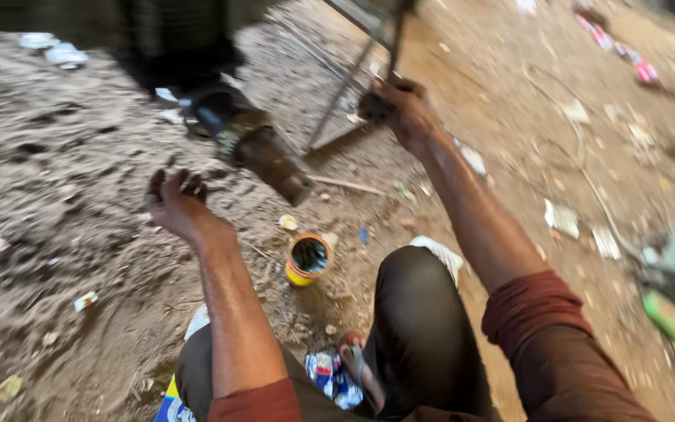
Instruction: The person scoops grease from a container and applies it by hand to a rotating shaft and bearing assembly on a piece of machinery. The person repeatedly dips their hand into the container to gather more grease and spreads it over the metal components.
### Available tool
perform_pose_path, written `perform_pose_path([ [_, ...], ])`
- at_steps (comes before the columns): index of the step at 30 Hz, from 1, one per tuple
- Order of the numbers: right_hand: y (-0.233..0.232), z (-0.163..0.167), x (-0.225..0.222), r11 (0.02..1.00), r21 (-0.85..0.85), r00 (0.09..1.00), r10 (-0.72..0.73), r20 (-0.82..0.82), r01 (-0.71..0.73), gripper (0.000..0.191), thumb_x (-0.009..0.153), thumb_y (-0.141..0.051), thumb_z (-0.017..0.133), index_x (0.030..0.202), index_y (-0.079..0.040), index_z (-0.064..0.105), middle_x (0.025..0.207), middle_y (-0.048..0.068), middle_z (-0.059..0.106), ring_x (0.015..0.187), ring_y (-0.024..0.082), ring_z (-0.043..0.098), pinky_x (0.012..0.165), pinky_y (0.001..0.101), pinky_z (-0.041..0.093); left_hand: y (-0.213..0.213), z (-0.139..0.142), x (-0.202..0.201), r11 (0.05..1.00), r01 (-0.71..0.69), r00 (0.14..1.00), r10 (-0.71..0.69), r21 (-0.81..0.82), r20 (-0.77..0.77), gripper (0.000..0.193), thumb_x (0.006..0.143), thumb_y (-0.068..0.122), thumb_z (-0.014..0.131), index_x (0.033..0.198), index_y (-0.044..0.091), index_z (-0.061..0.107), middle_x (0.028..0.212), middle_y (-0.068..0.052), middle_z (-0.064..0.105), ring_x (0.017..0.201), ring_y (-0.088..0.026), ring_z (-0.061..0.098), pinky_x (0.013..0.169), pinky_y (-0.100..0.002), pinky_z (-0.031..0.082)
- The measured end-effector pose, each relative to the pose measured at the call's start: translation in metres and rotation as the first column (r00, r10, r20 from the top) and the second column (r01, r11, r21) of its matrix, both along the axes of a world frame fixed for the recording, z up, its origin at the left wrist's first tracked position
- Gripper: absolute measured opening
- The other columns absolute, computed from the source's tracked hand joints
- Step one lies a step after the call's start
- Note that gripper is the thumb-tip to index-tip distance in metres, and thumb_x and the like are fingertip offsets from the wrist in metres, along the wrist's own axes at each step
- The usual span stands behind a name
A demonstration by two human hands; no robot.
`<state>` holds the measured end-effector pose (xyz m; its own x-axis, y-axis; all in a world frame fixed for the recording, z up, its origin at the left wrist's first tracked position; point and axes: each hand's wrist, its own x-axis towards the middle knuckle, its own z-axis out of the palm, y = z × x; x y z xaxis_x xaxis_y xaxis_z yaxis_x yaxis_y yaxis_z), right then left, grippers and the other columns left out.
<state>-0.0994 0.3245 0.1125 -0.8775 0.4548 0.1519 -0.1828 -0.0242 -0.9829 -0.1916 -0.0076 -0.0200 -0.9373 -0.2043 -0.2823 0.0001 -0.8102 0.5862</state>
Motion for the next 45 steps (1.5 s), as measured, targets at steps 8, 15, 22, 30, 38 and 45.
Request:
perform_pose_path([
  [8, -0.007, 0.05, 0.029, 0.859, 0.508, 0.994, 0.01, 0.105, -0.063, 0.025, 0.101, -0.023, 0.074, 0.097, 0.001, 0.074, 0.084, 0.008, 0.074, 0.074, 0.016, 0.071, 0.067, 0.0312, 0.058, 0.039, -0.018, 0.029, 0.986, -0.013, 1.0, 0.013, -0.164, 0.003, 0.032, 0.095, 0.008, 0.053, 0.127, 0.007, 0.054, 0.113, -0.009, 0.056, 0.095, -0.019, 0.052, 0.08, -0.042, 0.046],
  [15, -0.043, 0.042, 0.012, 0.925, 0.381, 0.998, -0.043, 0.055, 0.019, 0.027, 0.094, -0.031, 0.069, 0.093, -0.005, 0.075, 0.079, 0.008, 0.077, 0.063, 0.014, 0.074, 0.061, 0.0279, 0.062, 0.008, -0.002, 0.051, 0.964, 0.195, 0.978, -0.179, -0.18, 0.103, 0.034, 0.1, 0.02, 0.047, 0.131, 0.009, 0.051, 0.109, -0.009, 0.061, 0.089, -0.02, 0.057, 0.073, -0.04, 0.047],
  [22, -0.043, -0.043, -0.026, 0.914, -0.405, 0.988, -0.098, -0.123, 0.04, 0.031, 0.072, -0.005, 0.082, 0.1, 0.002, 0.069, 0.081, 0.014, 0.078, 0.066, 0.02, 0.076, 0.061, 0.0346, 0.066, 0.013, 0.021, 0.093, 0.832, 0.215, 0.968, -0.25, -0.512, 0.001, 0.026, 0.103, 0.015, 0.051, 0.125, 0.004, 0.056, 0.097, -0.008, 0.066, 0.079, -0.017, 0.06, 0.07, -0.034, 0.051],
  [30, -0.034, -0.216, -0.09, 0.899, -0.432, 0.995, 0.099, 0.034, -0.074, 0.081, 0.088, -0.071, 0.062, 0.111, 0.006, 0.07, 0.092, 0.015, 0.067, 0.082, 0.026, 0.066, 0.083, 0.0454, 0.056, 0.073, 0.016, 0.104, 0.047, -0.526, 0.77, -0.397, -0.849, -0.499, 0.026, 0.114, 0.024, 0.048, 0.126, 0.002, 0.058, 0.116, -0.014, 0.062, 0.107, -0.024, 0.059, 0.087, -0.039, 0.05],
  [38, -0.049, -0.232, -0.122, 0.892, -0.368, 0.946, 0.313, 0.084, -0.263, 0.116, 0.085, -0.088, 0.023, 0.162, -0.001, 0.017, 0.165, 0.025, 0.03, 0.151, 0.042, 0.035, 0.122, 0.0599, 0.017, 0.157, -0.021, 0.045, -0.098, -0.696, 0.707, -0.262, -0.711, -0.657, 0.052, 0.112, 0.052, 0.034, 0.138, 0.008, 0.048, 0.134, -0.014, 0.049, 0.13, -0.027, 0.048, 0.114, -0.052, 0.047],
  [45, -0.06, -0.182, -0.12, 0.885, -0.181, 0.902, 0.431, -0.036, -0.43, 0.106, 0.093, -0.082, 0.017, 0.164, -0.005, 0.005, 0.17, 0.029, 0.01, 0.155, 0.045, 0.016, 0.123, 0.06, 0.015, 0.154, -0.024, 0.046, -0.128, -0.683, 0.726, -0.229, -0.719, -0.648, 0.056, 0.11, 0.054, 0.031, 0.146, 0.01, 0.032, 0.145, -0.017, 0.039, 0.14, -0.03, 0.042, 0.123, -0.054, 0.041],
])
